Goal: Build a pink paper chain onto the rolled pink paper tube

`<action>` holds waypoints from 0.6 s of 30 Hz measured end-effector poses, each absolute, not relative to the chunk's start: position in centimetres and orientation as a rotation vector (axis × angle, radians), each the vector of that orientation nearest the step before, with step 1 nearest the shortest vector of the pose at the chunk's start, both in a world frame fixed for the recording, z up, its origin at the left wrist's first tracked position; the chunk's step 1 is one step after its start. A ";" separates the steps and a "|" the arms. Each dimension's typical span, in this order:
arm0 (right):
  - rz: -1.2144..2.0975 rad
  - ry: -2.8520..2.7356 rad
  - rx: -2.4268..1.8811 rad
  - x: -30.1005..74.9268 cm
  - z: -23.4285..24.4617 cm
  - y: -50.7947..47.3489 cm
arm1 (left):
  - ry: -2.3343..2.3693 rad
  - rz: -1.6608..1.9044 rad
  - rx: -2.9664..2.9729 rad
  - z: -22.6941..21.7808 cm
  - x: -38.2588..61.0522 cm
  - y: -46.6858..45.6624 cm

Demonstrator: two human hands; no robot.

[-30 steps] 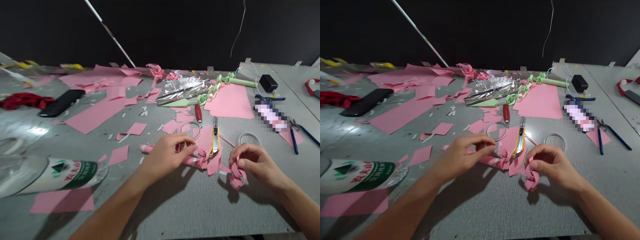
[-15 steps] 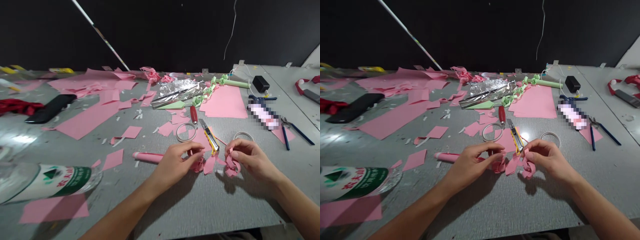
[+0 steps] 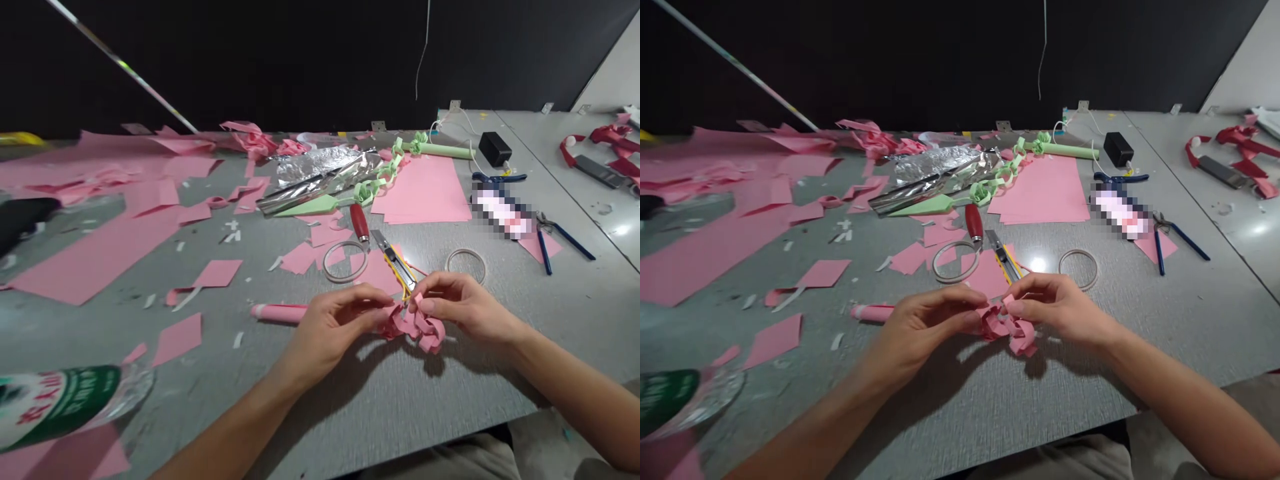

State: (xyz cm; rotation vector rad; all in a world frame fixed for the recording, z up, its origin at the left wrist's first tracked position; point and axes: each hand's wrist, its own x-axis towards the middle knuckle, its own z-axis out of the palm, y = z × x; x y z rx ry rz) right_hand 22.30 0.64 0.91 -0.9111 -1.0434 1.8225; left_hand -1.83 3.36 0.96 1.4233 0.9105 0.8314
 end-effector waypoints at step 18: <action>1.724 -1.110 -0.786 21.8 0.2 0.2 | 0.817 0.927 1.283 -0.3 -0.4 1.9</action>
